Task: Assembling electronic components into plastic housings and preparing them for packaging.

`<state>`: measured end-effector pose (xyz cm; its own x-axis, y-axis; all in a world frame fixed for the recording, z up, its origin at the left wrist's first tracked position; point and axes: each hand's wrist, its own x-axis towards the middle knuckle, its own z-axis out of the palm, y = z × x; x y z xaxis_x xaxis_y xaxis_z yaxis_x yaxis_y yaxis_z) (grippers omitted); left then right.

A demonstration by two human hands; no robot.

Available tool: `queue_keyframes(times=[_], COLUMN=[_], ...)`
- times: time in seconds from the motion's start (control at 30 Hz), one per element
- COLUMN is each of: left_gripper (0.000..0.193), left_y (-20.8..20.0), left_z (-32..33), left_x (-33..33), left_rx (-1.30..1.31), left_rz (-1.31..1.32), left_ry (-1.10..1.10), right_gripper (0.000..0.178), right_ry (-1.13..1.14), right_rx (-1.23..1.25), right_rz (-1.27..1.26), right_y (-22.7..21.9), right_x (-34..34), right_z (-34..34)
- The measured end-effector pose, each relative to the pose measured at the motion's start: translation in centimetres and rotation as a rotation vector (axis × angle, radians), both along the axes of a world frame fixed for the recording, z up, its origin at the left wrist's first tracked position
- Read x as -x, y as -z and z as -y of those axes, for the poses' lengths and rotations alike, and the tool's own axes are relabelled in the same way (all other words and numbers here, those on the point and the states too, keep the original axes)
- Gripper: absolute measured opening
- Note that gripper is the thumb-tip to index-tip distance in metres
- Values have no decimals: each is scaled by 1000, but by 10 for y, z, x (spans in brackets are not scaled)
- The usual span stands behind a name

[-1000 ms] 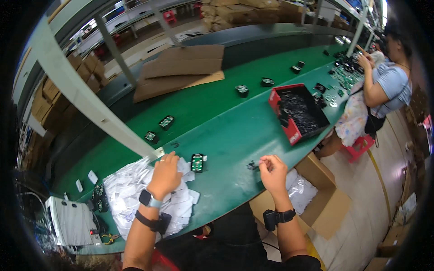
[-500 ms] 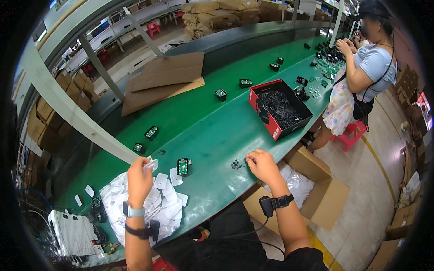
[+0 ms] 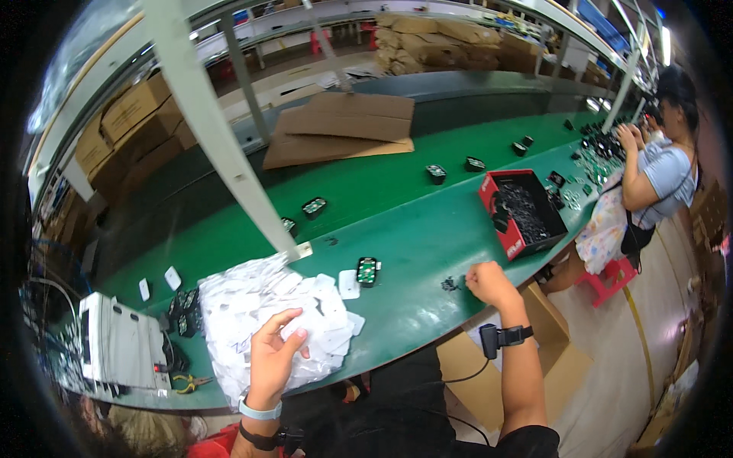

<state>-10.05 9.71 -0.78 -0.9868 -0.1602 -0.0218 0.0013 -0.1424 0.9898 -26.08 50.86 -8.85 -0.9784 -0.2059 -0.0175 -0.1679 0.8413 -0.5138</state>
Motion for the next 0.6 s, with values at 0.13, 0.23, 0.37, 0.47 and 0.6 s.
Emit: queue_keyframes(times=[0.13,0.23,0.37,0.47,0.6], left_gripper=[35,38,40,40,40], left_y=[1,-3,-7,-8,-9], left_z=[11,11,10,9,11], left_x=[-17,-32,-50,-59,-72], left_rx=[-158,-191,-204,-177,-160], left_rz=[62,20,-50,-132,-127], left_ry=[-31,32,-35,-73,-123], right_gripper=[8,7,14,15,15], right_ry=[21,-74,-628,-676,-642], right_rx=[139,438,427,484,512], right_rz=[-39,-119,-305,-355,-298], right_y=[-38,-89,-142,-133,-129], right_x=[-19,-64,-117,-125,-133], right_z=[28,91,211,250,268])
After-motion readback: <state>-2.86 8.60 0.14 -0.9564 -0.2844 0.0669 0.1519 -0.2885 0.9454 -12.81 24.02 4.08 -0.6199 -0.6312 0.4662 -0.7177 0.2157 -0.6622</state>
